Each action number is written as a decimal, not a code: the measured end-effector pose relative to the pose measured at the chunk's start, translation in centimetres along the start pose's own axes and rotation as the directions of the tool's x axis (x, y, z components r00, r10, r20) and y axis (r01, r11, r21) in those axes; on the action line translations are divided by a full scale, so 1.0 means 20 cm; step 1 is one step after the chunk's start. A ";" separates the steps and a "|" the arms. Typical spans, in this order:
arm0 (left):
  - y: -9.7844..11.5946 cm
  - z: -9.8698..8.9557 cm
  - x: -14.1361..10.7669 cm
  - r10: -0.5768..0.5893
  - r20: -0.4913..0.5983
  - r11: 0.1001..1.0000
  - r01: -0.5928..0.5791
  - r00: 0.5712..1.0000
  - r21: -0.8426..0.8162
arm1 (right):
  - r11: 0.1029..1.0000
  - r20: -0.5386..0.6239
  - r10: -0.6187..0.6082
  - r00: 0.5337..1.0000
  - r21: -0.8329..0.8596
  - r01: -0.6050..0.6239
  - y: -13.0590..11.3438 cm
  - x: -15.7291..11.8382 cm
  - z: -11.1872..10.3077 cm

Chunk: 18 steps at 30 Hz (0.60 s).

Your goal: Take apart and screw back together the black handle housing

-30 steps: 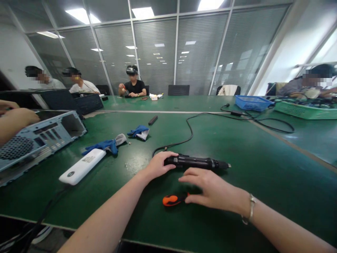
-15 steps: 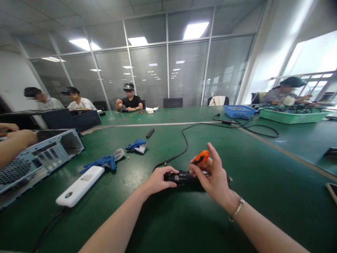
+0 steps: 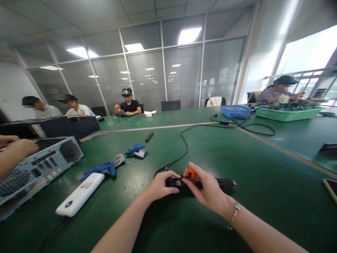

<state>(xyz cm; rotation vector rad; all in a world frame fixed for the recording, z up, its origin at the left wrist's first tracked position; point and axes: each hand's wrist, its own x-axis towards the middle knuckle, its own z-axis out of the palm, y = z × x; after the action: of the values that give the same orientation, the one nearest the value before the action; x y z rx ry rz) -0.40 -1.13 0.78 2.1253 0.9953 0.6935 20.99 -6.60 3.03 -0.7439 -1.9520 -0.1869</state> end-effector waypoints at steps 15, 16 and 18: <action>-0.01 0.00 0.00 0.031 0.000 0.999 -0.031 1.000 -0.028 | 0.994 0.113 -0.110 0.988 0.026 0.107 -0.03 0.05 -0.04; -0.01 0.00 0.00 0.042 0.000 0.998 -0.042 0.999 -0.036 | 0.991 0.149 -0.129 0.980 0.035 0.126 -0.04 0.05 -0.04; 0.00 0.00 -0.01 0.060 -0.001 0.997 -0.060 0.998 -0.039 | 0.988 0.207 -0.153 0.966 0.043 0.148 -0.06 0.07 -0.06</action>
<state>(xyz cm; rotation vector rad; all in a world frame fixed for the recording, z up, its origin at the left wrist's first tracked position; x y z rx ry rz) -0.48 -1.19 0.71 2.1285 0.9137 0.7367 20.75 -7.45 4.91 -0.6172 -2.2104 -0.1787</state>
